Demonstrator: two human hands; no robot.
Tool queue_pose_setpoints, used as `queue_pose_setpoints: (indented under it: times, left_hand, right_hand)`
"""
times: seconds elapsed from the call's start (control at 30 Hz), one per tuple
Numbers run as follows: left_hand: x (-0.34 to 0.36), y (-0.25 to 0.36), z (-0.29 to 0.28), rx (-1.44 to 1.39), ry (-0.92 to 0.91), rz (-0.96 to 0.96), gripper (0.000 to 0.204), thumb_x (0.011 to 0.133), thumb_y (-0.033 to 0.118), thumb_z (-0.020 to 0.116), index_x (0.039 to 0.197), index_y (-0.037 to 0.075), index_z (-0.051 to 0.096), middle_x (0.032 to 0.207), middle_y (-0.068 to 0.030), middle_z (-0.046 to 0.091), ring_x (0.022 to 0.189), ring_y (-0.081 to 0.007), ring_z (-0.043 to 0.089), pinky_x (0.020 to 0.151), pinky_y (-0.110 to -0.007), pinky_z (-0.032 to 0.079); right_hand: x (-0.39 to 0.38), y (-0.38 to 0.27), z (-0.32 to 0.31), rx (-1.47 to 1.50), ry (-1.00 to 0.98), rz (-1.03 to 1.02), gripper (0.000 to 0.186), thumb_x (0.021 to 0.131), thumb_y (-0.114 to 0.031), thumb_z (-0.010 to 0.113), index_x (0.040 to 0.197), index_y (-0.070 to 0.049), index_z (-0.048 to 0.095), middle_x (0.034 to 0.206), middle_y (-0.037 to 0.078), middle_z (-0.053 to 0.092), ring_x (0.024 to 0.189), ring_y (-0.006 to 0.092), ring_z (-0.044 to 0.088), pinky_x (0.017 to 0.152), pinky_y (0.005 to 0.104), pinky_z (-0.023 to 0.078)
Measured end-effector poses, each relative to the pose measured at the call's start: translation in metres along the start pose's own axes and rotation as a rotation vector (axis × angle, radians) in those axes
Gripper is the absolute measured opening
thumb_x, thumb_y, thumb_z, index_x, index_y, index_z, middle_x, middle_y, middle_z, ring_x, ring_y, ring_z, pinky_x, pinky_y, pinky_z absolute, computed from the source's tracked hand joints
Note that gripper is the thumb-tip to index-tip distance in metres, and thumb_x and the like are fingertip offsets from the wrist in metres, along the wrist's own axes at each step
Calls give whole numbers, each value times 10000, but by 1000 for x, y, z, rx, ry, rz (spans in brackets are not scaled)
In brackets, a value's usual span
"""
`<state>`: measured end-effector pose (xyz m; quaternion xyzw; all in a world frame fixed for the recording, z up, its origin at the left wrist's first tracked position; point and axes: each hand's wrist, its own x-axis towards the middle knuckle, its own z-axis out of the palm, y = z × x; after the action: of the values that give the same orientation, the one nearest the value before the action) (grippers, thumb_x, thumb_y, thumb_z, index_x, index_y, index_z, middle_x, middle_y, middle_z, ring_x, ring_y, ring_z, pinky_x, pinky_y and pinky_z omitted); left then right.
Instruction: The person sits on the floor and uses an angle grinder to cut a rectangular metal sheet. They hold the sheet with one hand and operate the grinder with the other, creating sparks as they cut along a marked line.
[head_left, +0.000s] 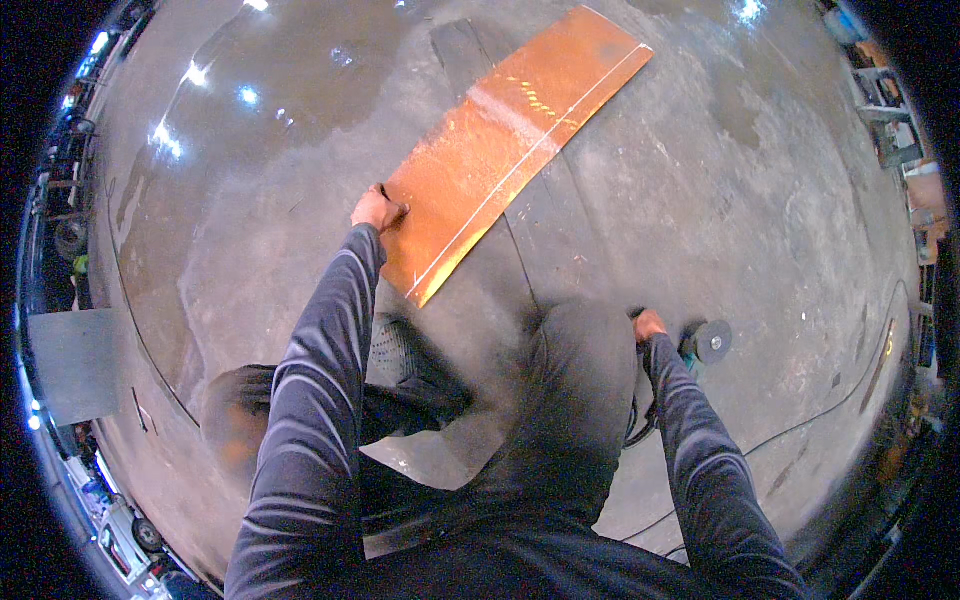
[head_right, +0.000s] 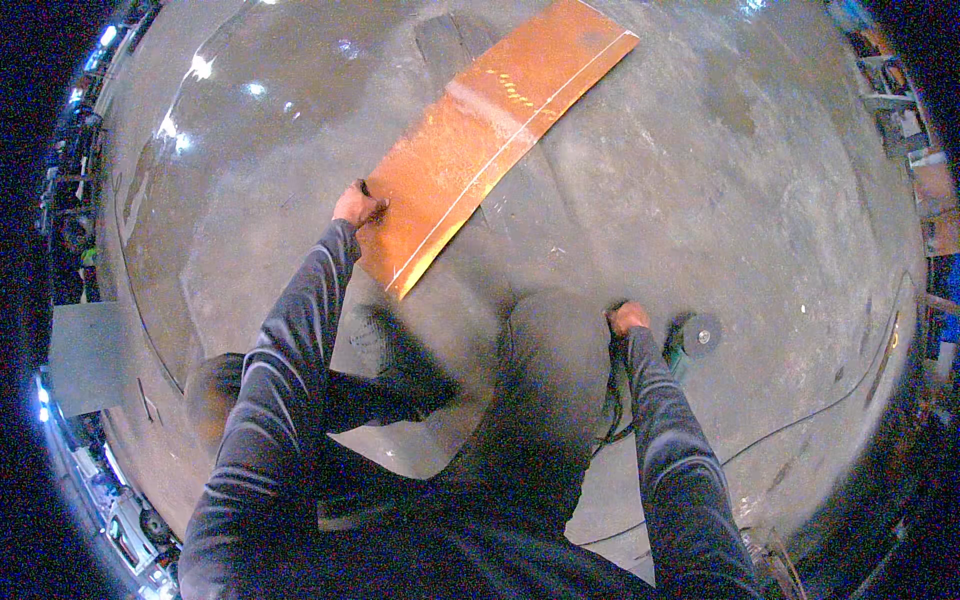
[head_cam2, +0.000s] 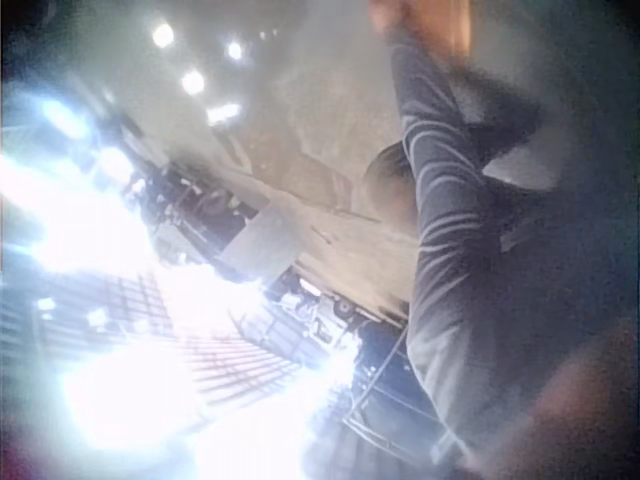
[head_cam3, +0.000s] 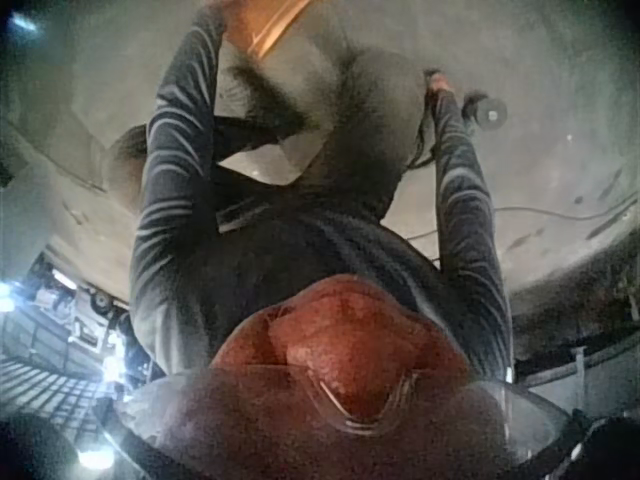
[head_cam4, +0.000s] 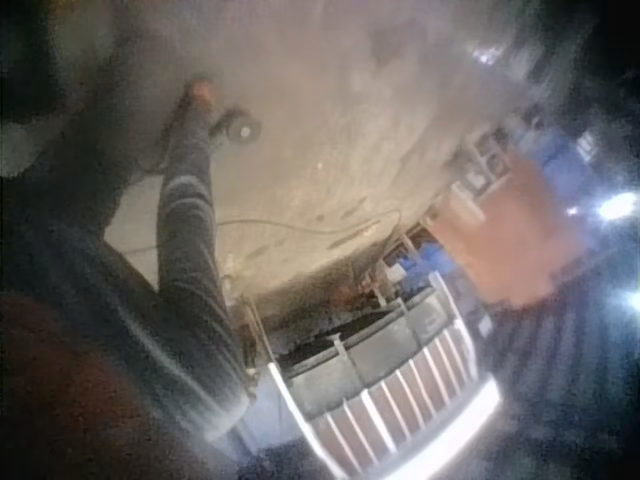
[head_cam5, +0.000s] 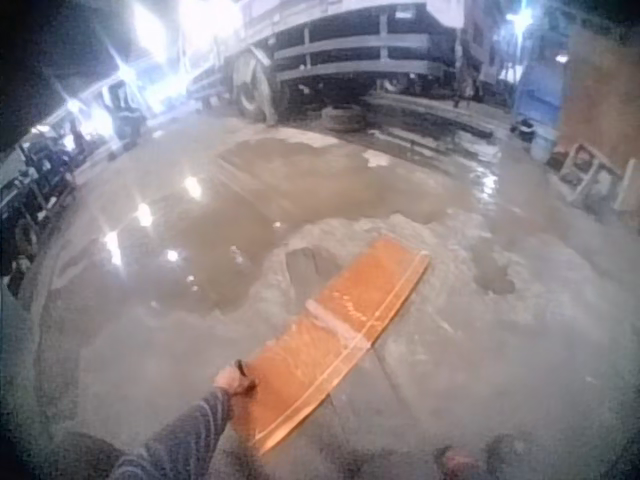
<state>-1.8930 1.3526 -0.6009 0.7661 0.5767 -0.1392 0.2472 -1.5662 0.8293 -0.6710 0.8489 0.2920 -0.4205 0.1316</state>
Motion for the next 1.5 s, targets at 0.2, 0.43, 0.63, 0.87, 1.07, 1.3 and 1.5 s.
queue_pose_setpoints:
  times: [0.2, 0.43, 0.63, 0.87, 1.07, 1.3, 1.5]
  left_hand:
    - [-29, -8, -13, 19, -15, -98, 752, 729, 428, 820, 1294, 20, 538, 1270, -218, 636, 1199, -367, 605, 1012, -451, 479]
    - [-71, -5, 12, -239, -119, -165, 842, 666, 418, 869, 1290, -37, 533, 1279, -255, 621, 1210, -382, 595, 1026, -437, 471]
    - [-103, -23, 32, -348, -135, -194, 855, 655, 439, 871, 1259, -70, 546, 1246, -283, 628, 1184, -387, 611, 1004, -442, 479]
    - [-107, 9, 18, -463, -209, -60, 718, 692, 446, 841, 1157, -64, 644, 1104, -241, 699, 1004, -349, 690, 908, -415, 526]
    - [-87, 7, 29, -474, -215, 38, 582, 754, 394, 815, 1121, -41, 691, 1052, -192, 731, 918, -279, 719, 847, -402, 547]
    - [-136, 1, 17, -793, -412, -113, 455, 800, 294, 785, 1100, -39, 708, 1017, -164, 739, 877, -262, 719, 818, -374, 551]
    - [-172, 9, 48, -1289, -367, -145, 372, 865, 174, 713, 1171, -27, 649, 1065, -123, 720, 917, -257, 695, 829, -392, 541]
  right_hand:
    - [13, -7, 11, -86, -110, -85, 296, 837, -265, 616, 971, -27, 731, 1097, 238, 680, 1052, 377, 660, 863, 462, 531]
    - [35, 8, 37, 36, -27, -41, 320, 869, -327, 615, 918, -30, 721, 1009, 208, 714, 930, 386, 685, 765, 461, 532]
    - [0, -31, -7, 584, -235, 284, 268, 929, -223, 545, 1106, -62, 667, 1005, 239, 701, 839, 403, 676, 727, 484, 535]
    - [16, 1, 5, 15, 114, 136, 320, 932, -289, 543, 1092, -70, 712, 1166, 217, 672, 1086, 390, 649, 874, 460, 531]
    - [25, 22, -1, -6, 39, 107, 376, 919, -327, 527, 1061, -32, 712, 1135, 226, 683, 1029, 402, 665, 870, 459, 533]
    - [-68, -98, 20, 409, 327, 22, 460, 954, -374, 528, 1237, -19, 601, 1197, 255, 636, 1120, 403, 607, 949, 464, 479]
    - [-130, -143, 14, 1251, 214, -105, 530, 991, -386, 505, 1397, -44, 497, 1377, 171, 539, 1246, 299, 529, 1041, 401, 413]
